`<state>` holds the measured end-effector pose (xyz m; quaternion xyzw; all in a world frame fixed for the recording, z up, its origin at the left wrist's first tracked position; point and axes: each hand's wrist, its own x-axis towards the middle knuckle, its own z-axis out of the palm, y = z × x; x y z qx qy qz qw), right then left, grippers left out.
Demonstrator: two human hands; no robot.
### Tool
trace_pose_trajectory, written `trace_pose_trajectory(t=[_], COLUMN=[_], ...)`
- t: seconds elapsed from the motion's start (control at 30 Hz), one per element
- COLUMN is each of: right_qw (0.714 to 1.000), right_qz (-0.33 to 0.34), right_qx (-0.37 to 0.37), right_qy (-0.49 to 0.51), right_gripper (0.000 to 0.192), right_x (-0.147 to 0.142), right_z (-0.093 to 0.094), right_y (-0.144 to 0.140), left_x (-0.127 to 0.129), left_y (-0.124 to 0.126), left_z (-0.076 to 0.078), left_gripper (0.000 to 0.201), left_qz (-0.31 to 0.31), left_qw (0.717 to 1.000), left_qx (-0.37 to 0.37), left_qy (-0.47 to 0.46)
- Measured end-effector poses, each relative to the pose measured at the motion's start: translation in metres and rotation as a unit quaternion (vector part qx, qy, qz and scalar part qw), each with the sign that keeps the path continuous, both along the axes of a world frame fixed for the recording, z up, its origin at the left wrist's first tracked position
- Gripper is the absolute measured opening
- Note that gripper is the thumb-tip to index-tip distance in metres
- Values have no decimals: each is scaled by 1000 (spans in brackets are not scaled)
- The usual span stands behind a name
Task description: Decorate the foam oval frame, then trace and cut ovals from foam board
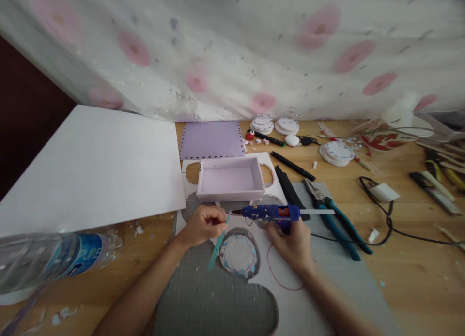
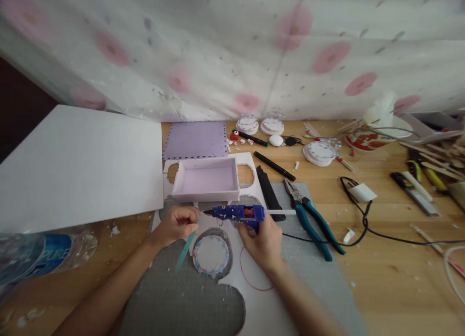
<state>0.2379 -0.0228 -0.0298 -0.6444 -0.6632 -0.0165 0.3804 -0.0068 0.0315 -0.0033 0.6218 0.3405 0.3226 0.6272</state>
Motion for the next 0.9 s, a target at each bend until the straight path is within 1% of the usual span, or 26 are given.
trace_pose_trajectory(t=[0.13, 0.23, 0.3, 0.37, 0.43, 0.5, 0.53, 0.6, 0.63, 0.7, 0.77, 0.83, 0.9], right_qw=[999, 997, 994, 987, 975, 962, 950, 926, 916, 908, 913, 928, 952], right_qz=[-19, -60, -100, -150, -214, -272, -311, -371, -388, -396, -379, -347, -293], right_qx=[5, -8, 12, 50, 57, 23, 8, -33, -60, -100, -117, -112, -73], right_qy=[-51, -48, -32, -20, -10, 10, 19, 57, 76, 98, 97, 79, 38], right_gripper=[21, 25, 30, 35, 37, 35, 32, 34, 36, 38, 39, 38, 34], right_x=[-2, 0, 10, 29, 57, 91, 107, 136, 147, 162, 167, 167, 165], right_z=[0, 9, 19, 29, 36, 37, 36, 31, 27, 19, 12, 8, 9], right_y=[-1, -4, -9, -15, -22, -26, -27, -27, -26, -25, -23, -24, -26], left_x=[0, 0, 0, 0, 0, 0, 0, -1, -1, -1, -1, -1, 0], left_y=[-1, -1, 0, 0, 0, 0, 0, 0, -1, -1, -1, -2, -2], left_z=[-1, 0, 2, 4, 4, 3, 2, 0, 0, -2, -3, -3, -2], left_gripper=[23, 24, 25, 25, 25, 24, 24, 24, 24, 24, 23, 22, 22], left_qz=[3, 3, 4, 5, 5, 5, 5, 6, 8, 14, 21, 32, 45], left_qw=[1000, 1000, 1000, 1000, 1000, 1000, 1000, 1000, 1000, 1000, 1000, 999, 999], left_qx=[-2, -2, -2, -1, -1, -1, -1, -2, -2, -4, -7, -12, -16], left_qy=[7, 7, 8, 9, 10, 11, 11, 10, 9, 10, 12, 15, 17])
